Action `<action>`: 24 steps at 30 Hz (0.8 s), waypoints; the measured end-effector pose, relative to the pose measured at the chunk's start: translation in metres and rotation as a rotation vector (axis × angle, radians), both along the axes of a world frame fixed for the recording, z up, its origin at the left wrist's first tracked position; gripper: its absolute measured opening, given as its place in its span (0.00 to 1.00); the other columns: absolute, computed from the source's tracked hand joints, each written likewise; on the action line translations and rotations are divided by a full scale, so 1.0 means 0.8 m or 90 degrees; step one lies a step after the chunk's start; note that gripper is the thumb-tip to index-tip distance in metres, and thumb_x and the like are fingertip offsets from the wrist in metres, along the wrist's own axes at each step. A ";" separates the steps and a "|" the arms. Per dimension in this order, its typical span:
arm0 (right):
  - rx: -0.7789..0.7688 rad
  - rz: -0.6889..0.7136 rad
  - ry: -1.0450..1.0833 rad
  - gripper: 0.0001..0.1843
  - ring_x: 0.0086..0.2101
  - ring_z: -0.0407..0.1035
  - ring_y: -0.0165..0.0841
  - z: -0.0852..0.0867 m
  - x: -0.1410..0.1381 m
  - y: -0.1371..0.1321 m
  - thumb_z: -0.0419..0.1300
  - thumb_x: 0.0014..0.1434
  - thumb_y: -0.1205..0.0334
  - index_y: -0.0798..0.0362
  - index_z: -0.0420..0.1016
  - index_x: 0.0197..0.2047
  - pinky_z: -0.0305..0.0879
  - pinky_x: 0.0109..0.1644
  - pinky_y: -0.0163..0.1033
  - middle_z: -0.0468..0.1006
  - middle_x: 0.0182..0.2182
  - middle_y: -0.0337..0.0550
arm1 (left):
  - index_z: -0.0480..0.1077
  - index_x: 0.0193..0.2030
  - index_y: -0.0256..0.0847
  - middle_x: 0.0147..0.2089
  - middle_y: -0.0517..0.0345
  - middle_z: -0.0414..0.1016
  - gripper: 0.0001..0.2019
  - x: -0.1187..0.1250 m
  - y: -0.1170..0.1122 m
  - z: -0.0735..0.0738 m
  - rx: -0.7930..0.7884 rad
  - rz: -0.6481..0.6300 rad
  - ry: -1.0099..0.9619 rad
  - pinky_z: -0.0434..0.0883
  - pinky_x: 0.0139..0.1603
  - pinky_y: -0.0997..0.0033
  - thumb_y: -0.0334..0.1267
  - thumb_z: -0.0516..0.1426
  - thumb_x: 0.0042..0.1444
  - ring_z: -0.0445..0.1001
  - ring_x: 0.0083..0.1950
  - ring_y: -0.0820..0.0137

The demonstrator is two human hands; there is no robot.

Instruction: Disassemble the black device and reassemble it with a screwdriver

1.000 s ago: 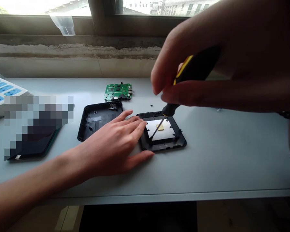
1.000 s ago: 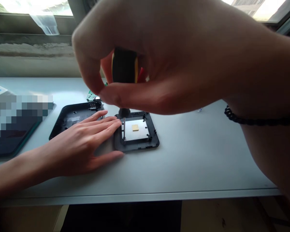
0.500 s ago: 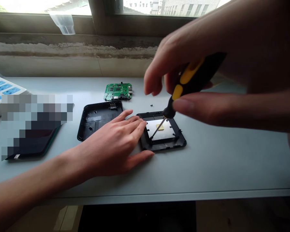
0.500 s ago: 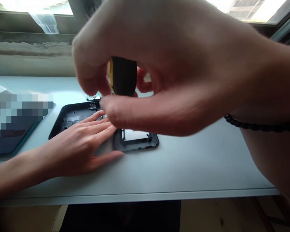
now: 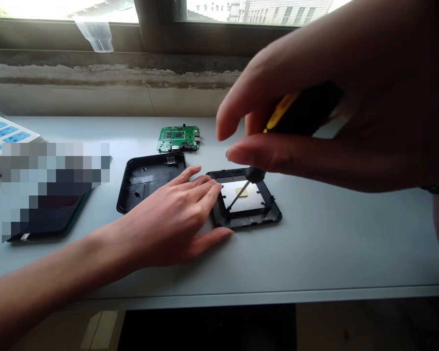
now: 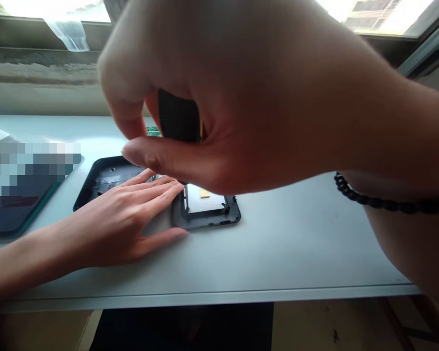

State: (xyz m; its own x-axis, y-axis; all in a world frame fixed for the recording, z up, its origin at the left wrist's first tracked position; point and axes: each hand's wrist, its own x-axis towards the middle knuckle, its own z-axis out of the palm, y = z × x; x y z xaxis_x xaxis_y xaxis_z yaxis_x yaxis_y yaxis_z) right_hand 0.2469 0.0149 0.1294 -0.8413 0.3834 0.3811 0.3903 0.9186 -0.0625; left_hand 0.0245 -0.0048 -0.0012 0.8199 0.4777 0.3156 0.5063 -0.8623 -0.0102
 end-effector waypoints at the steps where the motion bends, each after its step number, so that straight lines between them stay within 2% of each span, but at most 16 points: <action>1: 0.000 0.010 -0.003 0.48 0.23 0.64 0.16 0.001 0.000 -0.002 0.24 0.70 0.37 0.51 0.83 0.40 0.59 0.26 0.26 0.76 0.24 0.27 | 0.73 0.56 0.23 0.54 0.32 0.80 0.25 0.000 0.000 0.001 -0.004 0.000 0.002 0.65 0.73 0.48 0.48 0.56 0.69 0.79 0.59 0.51; 3: -0.016 0.005 -0.011 0.51 0.23 0.64 0.17 0.001 -0.003 -0.005 0.21 0.69 0.37 0.52 0.83 0.38 0.58 0.25 0.27 0.75 0.23 0.28 | 0.73 0.56 0.23 0.53 0.32 0.80 0.24 0.000 0.000 0.001 -0.009 0.001 0.005 0.65 0.73 0.47 0.48 0.56 0.69 0.79 0.59 0.51; 6: -0.052 -0.051 0.011 0.56 0.26 0.69 0.19 -0.001 -0.008 -0.010 0.15 0.67 0.38 0.54 0.82 0.33 0.59 0.25 0.28 0.75 0.24 0.31 | 0.71 0.58 0.20 0.54 0.30 0.79 0.26 0.001 0.000 0.002 -0.011 -0.002 0.000 0.62 0.74 0.48 0.48 0.57 0.69 0.79 0.59 0.51; 9: -0.027 -0.036 0.014 0.60 0.22 0.65 0.17 -0.001 -0.010 -0.009 0.09 0.65 0.42 0.55 0.82 0.34 0.58 0.26 0.27 0.72 0.21 0.31 | 0.72 0.57 0.18 0.53 0.29 0.80 0.26 0.001 0.001 0.001 -0.010 -0.004 -0.005 0.63 0.74 0.48 0.47 0.57 0.68 0.79 0.58 0.50; 12: -0.014 0.024 -0.036 0.53 0.22 0.64 0.18 0.002 -0.009 -0.003 0.18 0.68 0.39 0.54 0.81 0.34 0.56 0.24 0.28 0.71 0.19 0.31 | 0.73 0.56 0.18 0.52 0.30 0.80 0.25 0.000 0.000 0.000 -0.015 -0.009 -0.007 0.64 0.73 0.47 0.46 0.57 0.68 0.79 0.58 0.49; 14: -0.049 0.016 -0.034 0.48 0.24 0.66 0.19 0.004 -0.010 0.001 0.23 0.70 0.38 0.54 0.79 0.33 0.56 0.23 0.28 0.74 0.22 0.31 | 0.72 0.57 0.18 0.53 0.29 0.80 0.26 -0.001 0.000 -0.001 -0.010 -0.009 -0.011 0.63 0.74 0.47 0.46 0.58 0.68 0.79 0.58 0.50; 17: -0.092 0.014 0.009 0.50 0.26 0.67 0.17 0.008 -0.010 0.000 0.21 0.70 0.40 0.55 0.80 0.34 0.57 0.25 0.26 0.77 0.25 0.30 | 0.72 0.57 0.18 0.54 0.28 0.79 0.27 0.000 0.000 -0.002 -0.001 -0.006 -0.018 0.63 0.74 0.49 0.47 0.58 0.68 0.79 0.58 0.50; 19: -0.109 0.033 0.028 0.52 0.24 0.64 0.16 0.009 -0.008 -0.002 0.18 0.69 0.41 0.55 0.81 0.36 0.56 0.25 0.26 0.74 0.23 0.28 | 0.72 0.57 0.20 0.54 0.29 0.80 0.26 0.001 0.000 -0.002 -0.004 -0.003 -0.017 0.63 0.74 0.48 0.47 0.58 0.68 0.79 0.59 0.51; 22: -0.123 0.030 0.037 0.48 0.20 0.59 0.16 0.002 -0.005 0.001 0.24 0.71 0.38 0.55 0.81 0.39 0.55 0.22 0.28 0.73 0.22 0.27 | 0.72 0.56 0.21 0.54 0.30 0.80 0.25 0.001 0.000 -0.002 -0.002 -0.004 -0.011 0.64 0.73 0.47 0.47 0.57 0.69 0.80 0.58 0.51; 24: -0.085 0.029 0.053 0.45 0.22 0.63 0.17 -0.005 -0.003 0.006 0.29 0.72 0.38 0.54 0.81 0.38 0.58 0.24 0.26 0.75 0.24 0.28 | 0.73 0.56 0.21 0.53 0.31 0.80 0.25 0.001 0.000 -0.002 0.008 -0.005 -0.008 0.65 0.73 0.48 0.48 0.56 0.69 0.80 0.57 0.52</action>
